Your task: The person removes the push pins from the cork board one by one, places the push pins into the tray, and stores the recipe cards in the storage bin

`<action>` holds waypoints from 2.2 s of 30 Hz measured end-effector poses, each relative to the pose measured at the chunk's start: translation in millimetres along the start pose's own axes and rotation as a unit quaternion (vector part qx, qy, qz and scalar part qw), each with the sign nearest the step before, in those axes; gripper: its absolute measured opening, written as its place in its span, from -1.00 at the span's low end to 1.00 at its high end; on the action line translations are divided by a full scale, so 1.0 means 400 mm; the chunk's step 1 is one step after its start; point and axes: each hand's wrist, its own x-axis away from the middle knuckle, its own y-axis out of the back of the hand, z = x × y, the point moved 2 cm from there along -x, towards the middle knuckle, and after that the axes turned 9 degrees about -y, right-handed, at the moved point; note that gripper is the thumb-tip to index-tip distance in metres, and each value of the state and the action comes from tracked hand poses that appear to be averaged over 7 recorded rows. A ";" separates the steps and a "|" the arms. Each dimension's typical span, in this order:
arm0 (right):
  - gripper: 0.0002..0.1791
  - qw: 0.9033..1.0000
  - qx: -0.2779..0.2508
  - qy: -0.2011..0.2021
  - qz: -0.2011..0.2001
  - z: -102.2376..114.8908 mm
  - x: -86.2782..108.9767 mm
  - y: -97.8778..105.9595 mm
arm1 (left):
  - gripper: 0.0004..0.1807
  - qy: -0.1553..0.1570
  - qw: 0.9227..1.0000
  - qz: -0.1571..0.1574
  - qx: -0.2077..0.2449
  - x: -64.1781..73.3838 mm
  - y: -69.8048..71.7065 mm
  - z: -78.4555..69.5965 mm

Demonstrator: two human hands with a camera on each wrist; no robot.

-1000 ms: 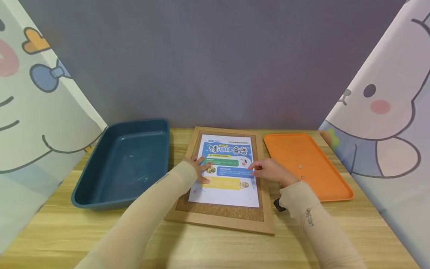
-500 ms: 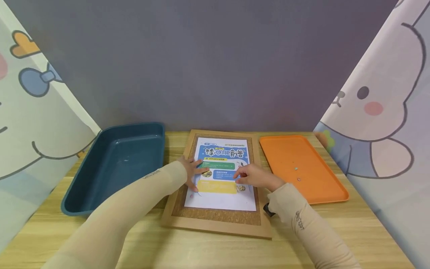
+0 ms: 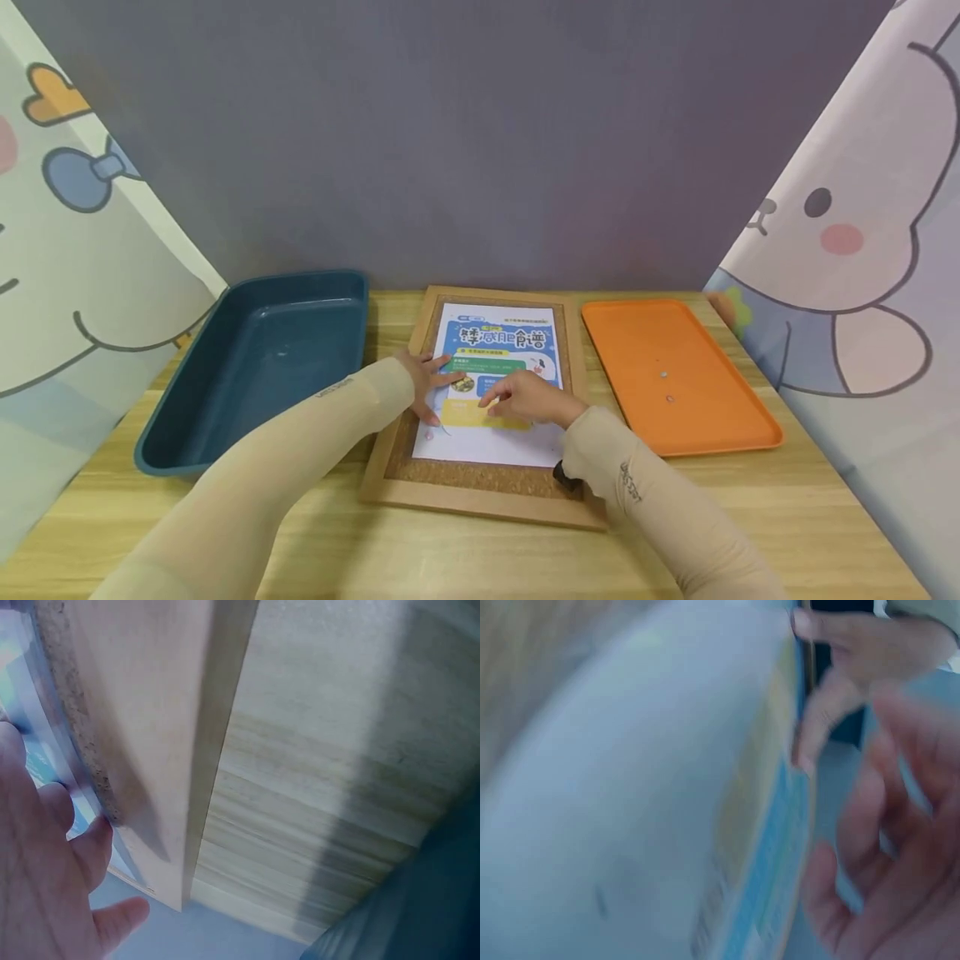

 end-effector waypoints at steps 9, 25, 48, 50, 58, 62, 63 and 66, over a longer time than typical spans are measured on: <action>-0.82 0.993 -0.055 -0.092 -0.056 0.038 -0.035 -0.046 | 0.06 -0.014 0.999 0.011 0.032 0.034 0.018 0.000; -0.88 0.995 0.000 -0.051 -0.084 0.087 -0.056 -0.096 | 0.01 -0.018 0.998 -0.010 0.057 0.095 0.039 -0.009; -0.88 0.990 0.093 -0.074 -0.081 0.120 -0.060 -0.149 | -0.09 -0.020 0.997 -0.020 0.070 0.106 0.042 -0.012; -0.89 0.990 0.098 -0.073 -0.076 0.126 -0.062 -0.153 | -0.09 -0.017 0.998 -0.017 0.065 0.105 0.040 -0.013; -0.90 0.991 0.079 -0.078 -0.072 0.133 -0.067 -0.160 | -0.09 -0.019 0.996 -0.024 0.081 0.107 0.040 -0.013; -0.91 0.993 0.049 -0.082 -0.072 0.128 -0.068 -0.164 | -0.09 -0.019 0.995 -0.027 0.094 0.106 0.039 -0.011; -0.91 0.993 0.038 -0.083 -0.069 0.127 -0.069 -0.166 | -0.09 -0.019 0.995 -0.027 0.095 0.106 0.039 -0.010; -0.92 0.995 0.008 -0.085 -0.058 0.123 -0.069 -0.171 | -0.09 -0.020 0.995 -0.029 0.097 0.104 0.039 -0.010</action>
